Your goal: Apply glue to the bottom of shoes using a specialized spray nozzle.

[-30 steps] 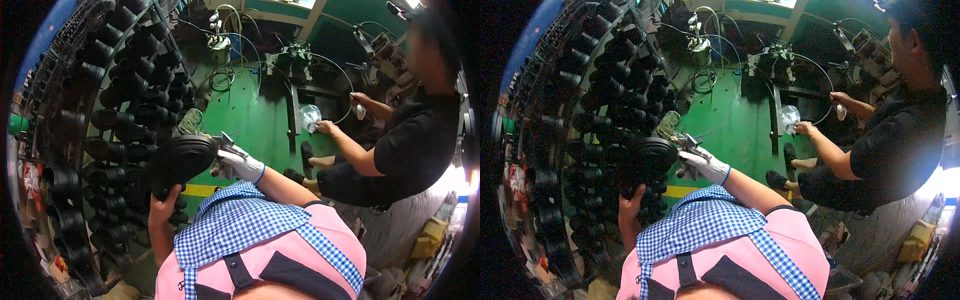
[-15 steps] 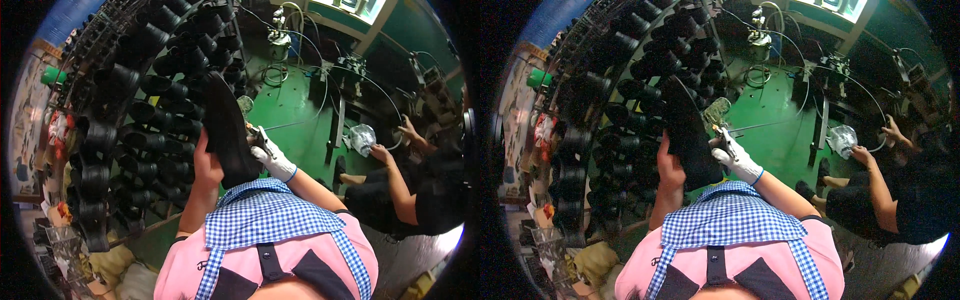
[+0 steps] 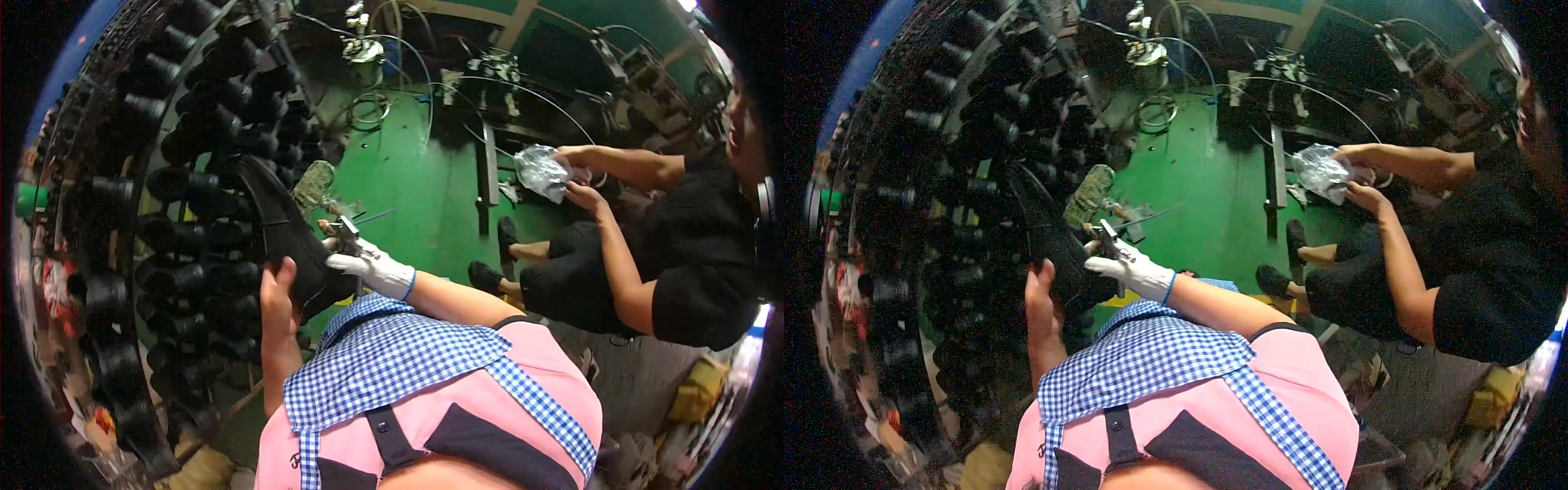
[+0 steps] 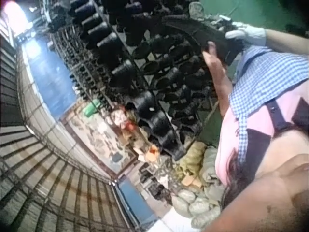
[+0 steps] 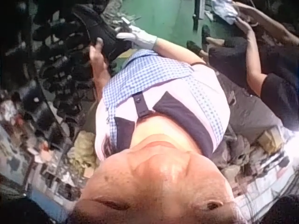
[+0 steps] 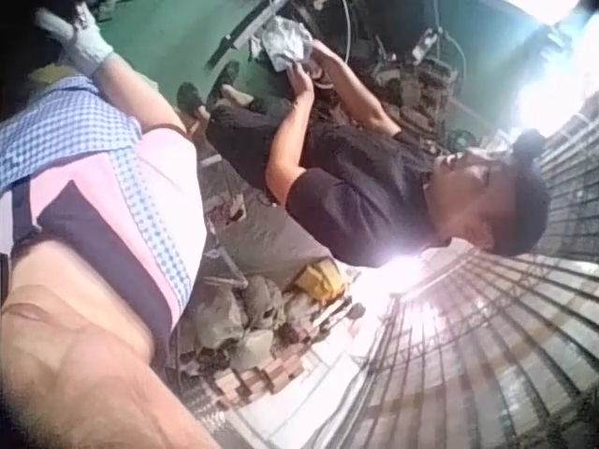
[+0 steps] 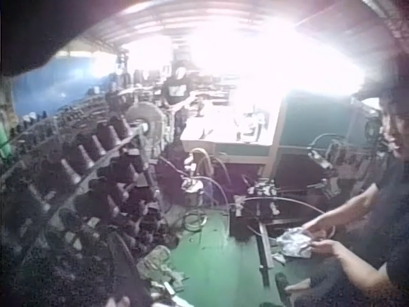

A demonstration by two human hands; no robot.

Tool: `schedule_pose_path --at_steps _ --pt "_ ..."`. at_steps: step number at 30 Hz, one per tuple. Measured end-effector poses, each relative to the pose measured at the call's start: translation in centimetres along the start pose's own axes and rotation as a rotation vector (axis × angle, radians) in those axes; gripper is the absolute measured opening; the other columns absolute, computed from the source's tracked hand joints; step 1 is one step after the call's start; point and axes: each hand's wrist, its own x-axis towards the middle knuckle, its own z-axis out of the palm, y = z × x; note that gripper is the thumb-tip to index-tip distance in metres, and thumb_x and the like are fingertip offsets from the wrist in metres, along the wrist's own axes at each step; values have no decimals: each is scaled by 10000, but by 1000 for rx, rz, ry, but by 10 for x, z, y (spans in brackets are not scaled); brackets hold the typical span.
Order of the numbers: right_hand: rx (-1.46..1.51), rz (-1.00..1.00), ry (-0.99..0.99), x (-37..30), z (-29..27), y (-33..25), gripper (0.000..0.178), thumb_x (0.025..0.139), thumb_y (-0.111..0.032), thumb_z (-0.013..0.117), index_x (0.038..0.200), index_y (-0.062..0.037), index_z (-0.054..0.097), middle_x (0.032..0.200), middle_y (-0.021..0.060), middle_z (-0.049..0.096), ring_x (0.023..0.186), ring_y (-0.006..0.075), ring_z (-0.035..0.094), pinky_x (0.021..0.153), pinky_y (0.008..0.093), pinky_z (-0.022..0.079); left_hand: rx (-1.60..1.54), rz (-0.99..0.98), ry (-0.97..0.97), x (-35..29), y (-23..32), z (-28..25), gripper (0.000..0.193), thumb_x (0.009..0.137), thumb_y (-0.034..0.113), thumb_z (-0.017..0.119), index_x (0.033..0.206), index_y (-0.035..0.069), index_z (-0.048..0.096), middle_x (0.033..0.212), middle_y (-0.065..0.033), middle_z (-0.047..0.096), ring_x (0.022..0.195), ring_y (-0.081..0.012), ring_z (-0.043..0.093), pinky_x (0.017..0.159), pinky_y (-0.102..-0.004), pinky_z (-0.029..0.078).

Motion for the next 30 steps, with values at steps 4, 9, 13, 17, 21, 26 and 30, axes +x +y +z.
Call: schedule_pose_path --at_steps 4,9,13,17,21,26,30 --pt "-37 -44 137 0 -2 5 454 877 -361 705 1204 -86 553 1010 18 604 893 112 560 644 270 488 624 -186 -306 -15 0 -8 428 821 138 762 1192 -25 622 1146 -73 661 1036 -153 604 923 -319 469" --pt "-362 93 209 2 -9 -8 428 901 -414 646 1177 -94 581 891 42 618 667 115 565 538 272 473 614 -225 -471 -13 3 -5 427 815 121 771 1189 -23 623 1132 -53 665 1003 -153 617 898 -314 484" --pt "-159 -51 228 1 -19 -26 413 940 -380 605 1214 -73 571 938 49 613 753 120 581 650 302 515 314 -180 -279 -1 -3 -9 473 825 137 744 1239 -7 567 1136 -95 658 1009 -219 639 904 -361 512" --pt "-158 -310 115 4 -18 -35 533 965 -337 591 1394 -63 433 1039 65 622 894 137 562 800 310 500 -8 -36 -216 17 -17 -16 671 856 390 728 1329 -6 464 1200 -136 618 1038 -295 644 889 -433 543" --pt "-268 -173 136 -2 -17 -39 593 974 -311 583 1492 -155 340 986 47 609 846 119 546 759 297 502 -80 3 -242 16 -27 -21 653 867 357 714 1342 -3 447 1209 -153 606 1065 -299 632 868 -443 554" --pt "-252 -91 107 -5 -16 -42 509 979 -284 575 1439 -150 404 912 20 592 738 90 547 611 274 504 -14 -54 -214 17 -22 -19 627 861 271 708 1361 15 430 1220 -162 594 1071 -310 625 869 -459 553" --pt "-354 -352 225 -3 -13 -40 253 981 -216 565 1186 -70 541 896 32 592 745 89 559 643 274 500 -95 -75 -130 19 -16 -25 631 818 131 744 1366 11 455 1246 -135 575 1100 -287 593 916 -417 516"
